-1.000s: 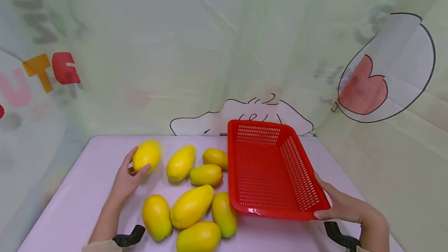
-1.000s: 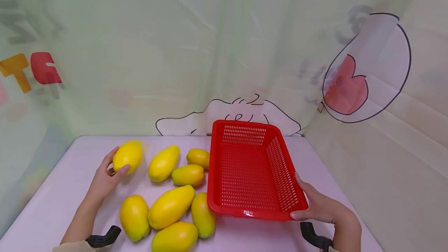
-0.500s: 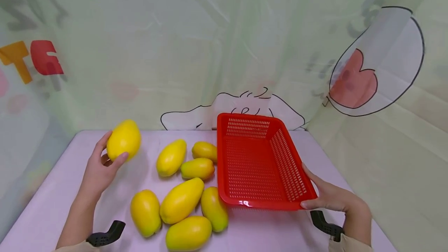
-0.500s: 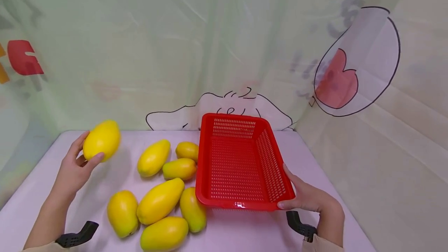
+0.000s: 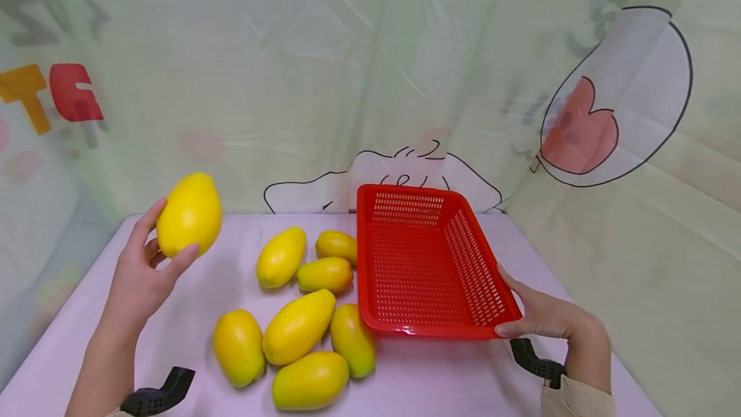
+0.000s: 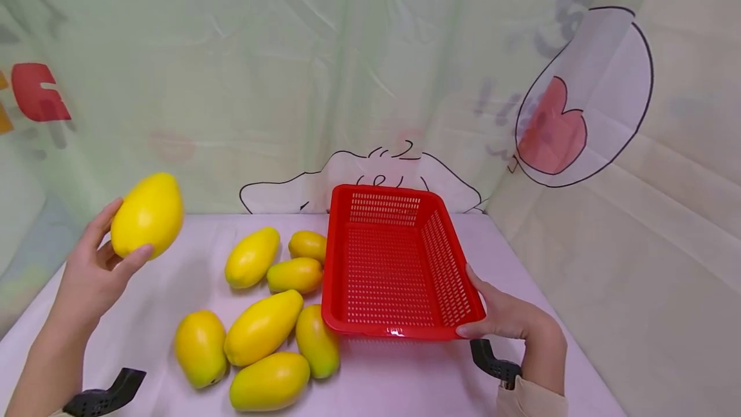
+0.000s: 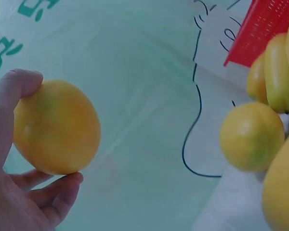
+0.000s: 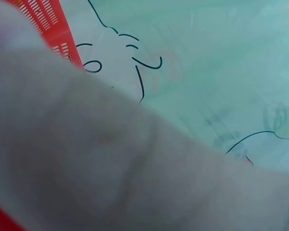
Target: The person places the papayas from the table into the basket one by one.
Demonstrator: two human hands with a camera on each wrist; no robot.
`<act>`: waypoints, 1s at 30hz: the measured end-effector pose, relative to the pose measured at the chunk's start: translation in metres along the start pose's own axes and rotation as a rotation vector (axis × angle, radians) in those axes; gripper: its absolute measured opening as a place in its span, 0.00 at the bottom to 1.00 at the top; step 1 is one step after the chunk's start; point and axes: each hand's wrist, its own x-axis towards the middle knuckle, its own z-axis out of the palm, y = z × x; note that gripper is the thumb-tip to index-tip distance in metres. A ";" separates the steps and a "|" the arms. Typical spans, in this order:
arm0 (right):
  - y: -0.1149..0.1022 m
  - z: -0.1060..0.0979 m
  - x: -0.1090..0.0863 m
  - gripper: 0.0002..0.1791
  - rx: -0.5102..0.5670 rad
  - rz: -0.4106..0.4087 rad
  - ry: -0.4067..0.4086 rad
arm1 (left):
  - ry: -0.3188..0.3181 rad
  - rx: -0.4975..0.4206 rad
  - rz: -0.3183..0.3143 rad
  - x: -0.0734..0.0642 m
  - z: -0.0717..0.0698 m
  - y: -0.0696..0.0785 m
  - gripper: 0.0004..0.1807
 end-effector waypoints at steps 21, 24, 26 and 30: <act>-0.006 0.001 -0.007 0.63 0.005 0.084 0.032 | -0.061 -0.192 0.170 -0.012 0.046 0.082 0.43; -0.007 0.001 -0.007 0.63 -0.001 0.103 0.036 | -0.061 -0.246 0.164 -0.012 0.050 0.085 0.42; -0.009 0.002 -0.007 0.64 -0.001 0.129 0.037 | -0.066 -0.262 0.159 -0.011 0.051 0.085 0.42; -0.012 0.000 -0.008 0.64 -0.035 0.163 0.044 | -0.087 -0.265 0.139 -0.010 0.053 0.085 0.41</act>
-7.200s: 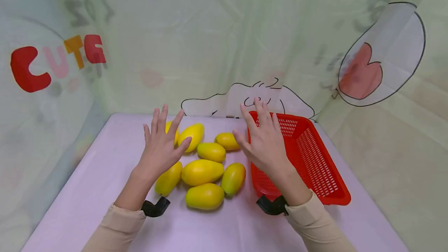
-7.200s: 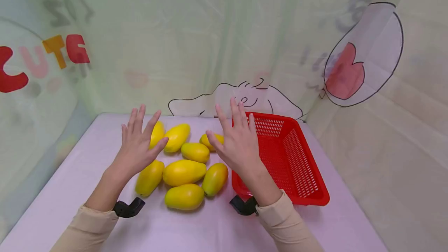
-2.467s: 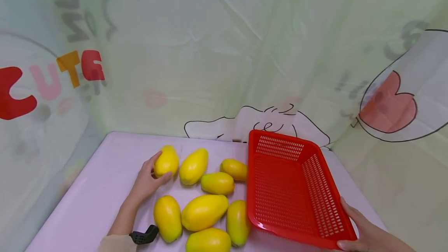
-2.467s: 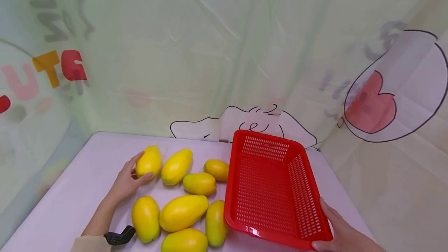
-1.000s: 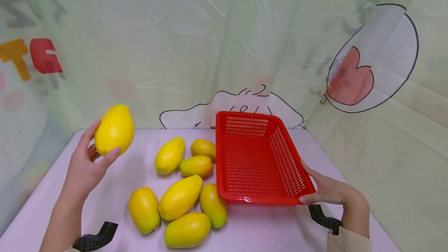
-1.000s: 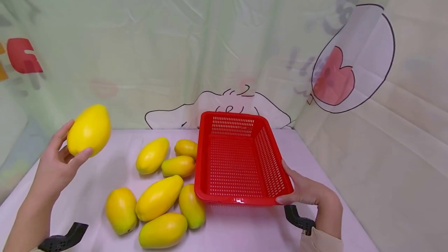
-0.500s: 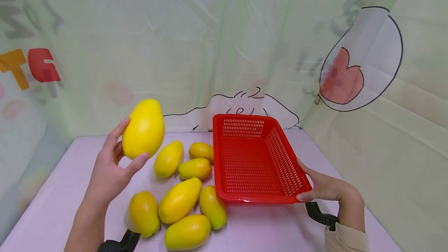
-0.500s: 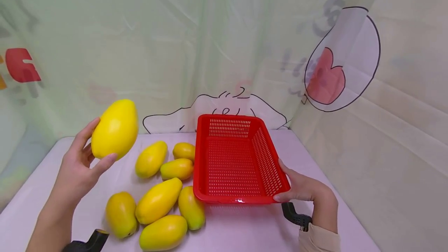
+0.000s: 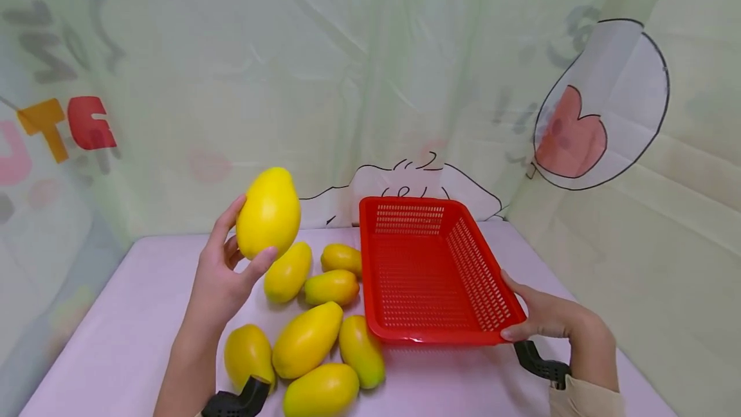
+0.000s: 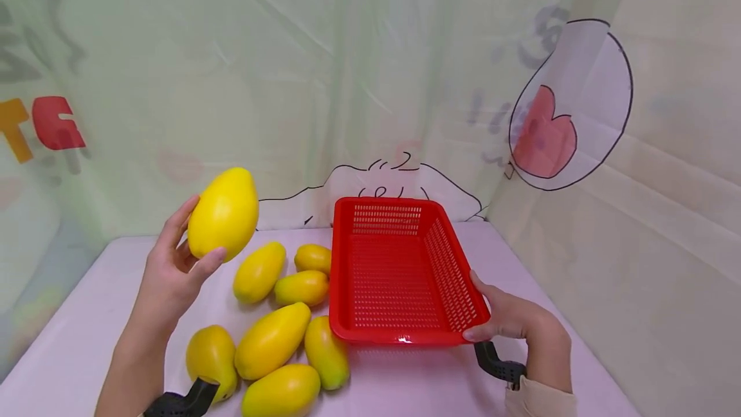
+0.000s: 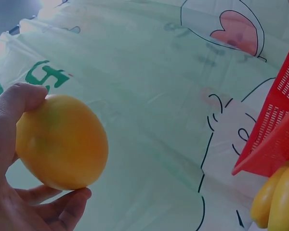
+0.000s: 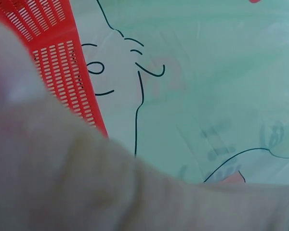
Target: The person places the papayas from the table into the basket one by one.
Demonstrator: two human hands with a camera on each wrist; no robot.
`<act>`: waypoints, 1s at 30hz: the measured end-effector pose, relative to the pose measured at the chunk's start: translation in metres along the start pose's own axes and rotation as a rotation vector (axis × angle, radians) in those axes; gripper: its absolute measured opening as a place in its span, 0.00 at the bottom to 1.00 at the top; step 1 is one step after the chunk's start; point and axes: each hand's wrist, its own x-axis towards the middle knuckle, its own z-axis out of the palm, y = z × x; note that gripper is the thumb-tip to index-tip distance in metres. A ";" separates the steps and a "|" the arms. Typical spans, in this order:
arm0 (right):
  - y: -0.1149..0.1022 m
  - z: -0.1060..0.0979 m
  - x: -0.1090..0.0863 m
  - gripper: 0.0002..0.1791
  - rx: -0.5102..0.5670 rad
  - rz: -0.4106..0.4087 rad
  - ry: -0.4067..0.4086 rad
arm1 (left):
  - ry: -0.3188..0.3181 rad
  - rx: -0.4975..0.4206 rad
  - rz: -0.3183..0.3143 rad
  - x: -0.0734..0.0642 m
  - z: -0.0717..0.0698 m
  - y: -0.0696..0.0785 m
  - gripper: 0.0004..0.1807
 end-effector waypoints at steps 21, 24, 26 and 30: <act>-0.004 -0.002 0.003 0.62 0.061 0.029 -0.042 | -0.051 -0.001 -0.070 0.001 0.008 -0.005 0.42; -0.003 -0.002 0.003 0.62 0.084 0.026 -0.050 | -0.060 -0.004 -0.061 0.001 0.009 -0.007 0.42; -0.002 -0.001 0.003 0.62 0.095 0.020 -0.052 | -0.067 -0.003 -0.054 0.002 0.011 -0.008 0.42; -0.001 -0.001 0.003 0.63 0.112 0.010 -0.054 | -0.053 0.014 -0.058 0.000 0.011 -0.009 0.42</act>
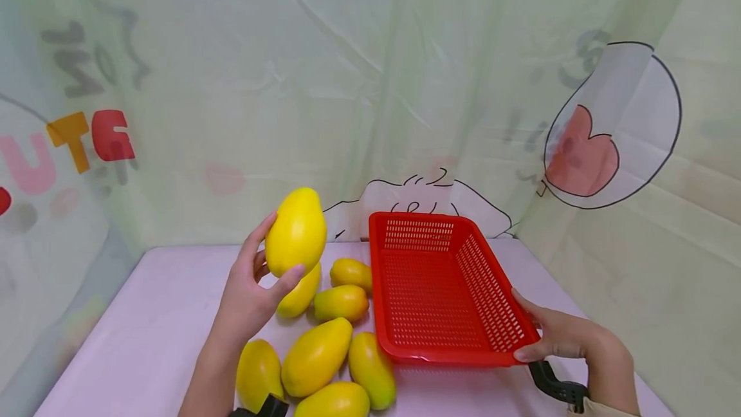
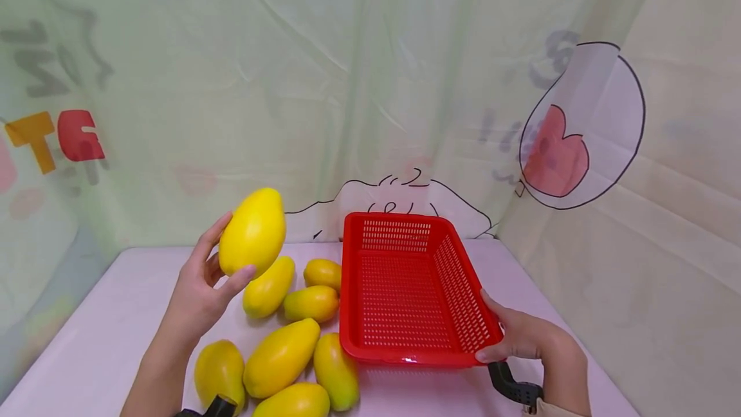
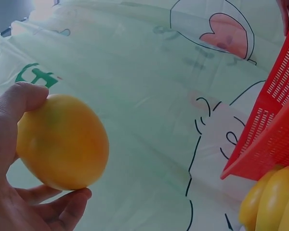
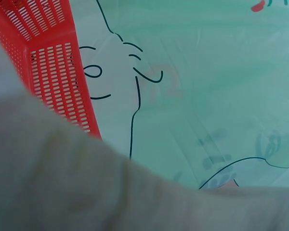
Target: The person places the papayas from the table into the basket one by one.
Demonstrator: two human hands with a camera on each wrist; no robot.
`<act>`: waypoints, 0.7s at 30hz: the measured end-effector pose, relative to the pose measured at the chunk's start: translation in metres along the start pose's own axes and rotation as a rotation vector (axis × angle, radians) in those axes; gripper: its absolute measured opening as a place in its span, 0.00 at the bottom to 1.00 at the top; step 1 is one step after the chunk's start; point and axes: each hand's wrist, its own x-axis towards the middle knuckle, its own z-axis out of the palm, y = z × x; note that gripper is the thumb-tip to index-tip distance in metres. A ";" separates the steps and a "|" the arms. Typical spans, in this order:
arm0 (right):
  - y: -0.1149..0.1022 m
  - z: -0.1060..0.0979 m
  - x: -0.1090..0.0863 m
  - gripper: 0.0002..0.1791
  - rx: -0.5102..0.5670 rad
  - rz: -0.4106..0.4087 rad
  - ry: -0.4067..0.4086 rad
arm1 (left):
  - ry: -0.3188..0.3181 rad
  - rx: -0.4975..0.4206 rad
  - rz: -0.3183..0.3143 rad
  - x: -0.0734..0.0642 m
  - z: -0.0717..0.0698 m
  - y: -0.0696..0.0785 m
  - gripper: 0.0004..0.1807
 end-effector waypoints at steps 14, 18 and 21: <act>0.005 0.001 -0.002 0.63 -0.031 0.003 -0.009 | 0.026 -0.029 0.004 -0.003 -0.003 0.003 0.42; 0.004 0.000 0.000 0.63 -0.029 0.000 -0.010 | 0.006 -0.050 0.016 -0.004 0.001 0.003 0.42; -0.001 0.000 0.001 0.62 -0.020 0.006 -0.009 | 0.002 -0.052 0.012 -0.004 0.002 0.002 0.42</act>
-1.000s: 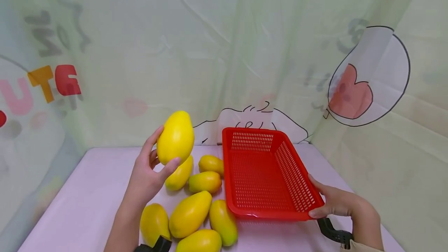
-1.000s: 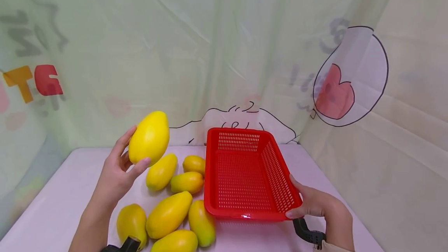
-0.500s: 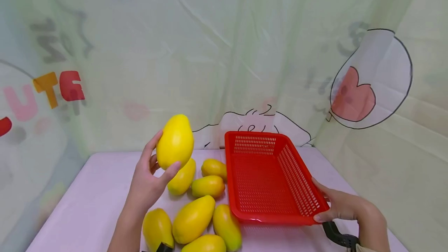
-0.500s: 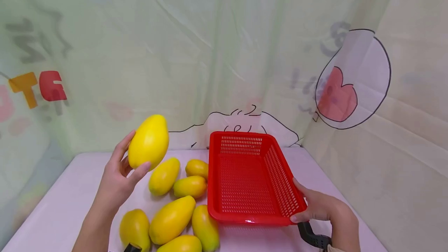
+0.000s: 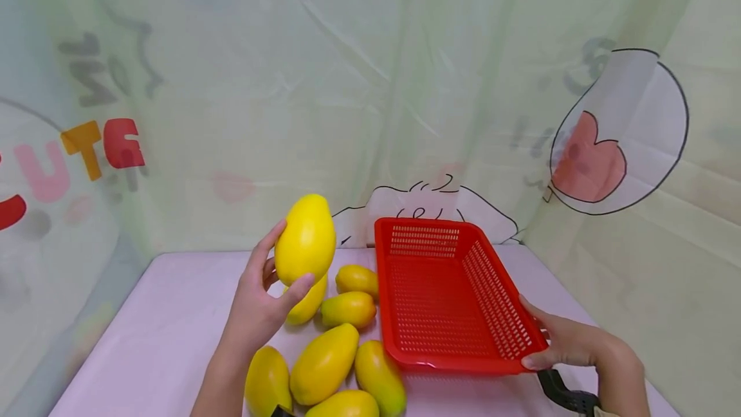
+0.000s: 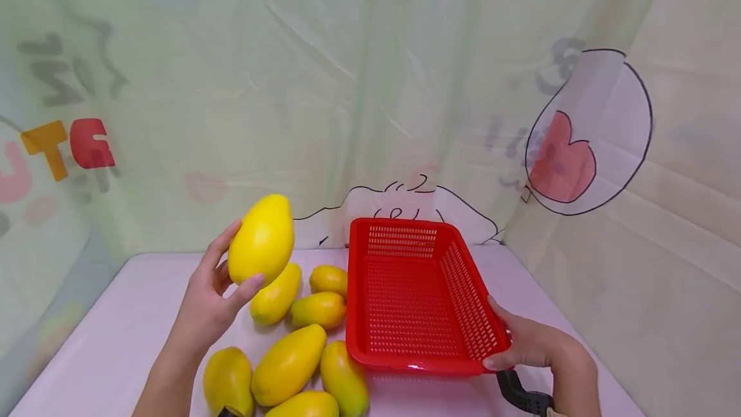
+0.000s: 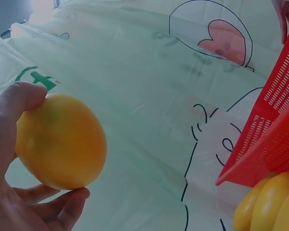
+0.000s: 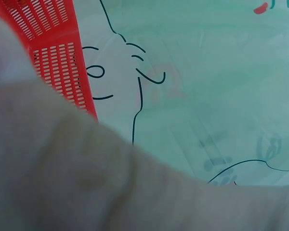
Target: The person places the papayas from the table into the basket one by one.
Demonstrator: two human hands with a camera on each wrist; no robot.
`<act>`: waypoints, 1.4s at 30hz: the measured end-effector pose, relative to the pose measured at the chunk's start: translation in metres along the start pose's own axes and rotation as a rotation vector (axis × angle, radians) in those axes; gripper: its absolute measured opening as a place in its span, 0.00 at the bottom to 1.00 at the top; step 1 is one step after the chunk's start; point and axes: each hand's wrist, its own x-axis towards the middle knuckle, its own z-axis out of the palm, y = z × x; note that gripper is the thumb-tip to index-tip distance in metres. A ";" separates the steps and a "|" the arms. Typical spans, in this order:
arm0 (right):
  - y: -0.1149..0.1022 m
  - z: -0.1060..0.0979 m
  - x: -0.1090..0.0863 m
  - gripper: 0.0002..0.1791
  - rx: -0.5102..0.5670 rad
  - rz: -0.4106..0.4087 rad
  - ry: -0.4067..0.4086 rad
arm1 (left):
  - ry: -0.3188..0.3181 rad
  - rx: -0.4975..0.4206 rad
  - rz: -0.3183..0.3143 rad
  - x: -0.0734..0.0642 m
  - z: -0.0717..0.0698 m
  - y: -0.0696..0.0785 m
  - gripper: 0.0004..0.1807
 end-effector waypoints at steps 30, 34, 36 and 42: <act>-0.005 -0.005 -0.003 0.65 -0.086 0.005 0.042 | -0.090 -0.049 0.032 0.008 0.022 -0.007 0.40; -0.008 -0.005 -0.002 0.65 -0.068 0.011 0.037 | -0.101 -0.052 0.013 0.009 0.024 -0.007 0.41; -0.009 -0.004 -0.002 0.65 -0.067 0.002 0.031 | -0.105 -0.041 0.008 0.009 0.025 -0.007 0.41; -0.007 -0.002 -0.003 0.65 -0.075 0.003 0.030 | -0.115 0.001 0.006 0.010 0.028 -0.007 0.41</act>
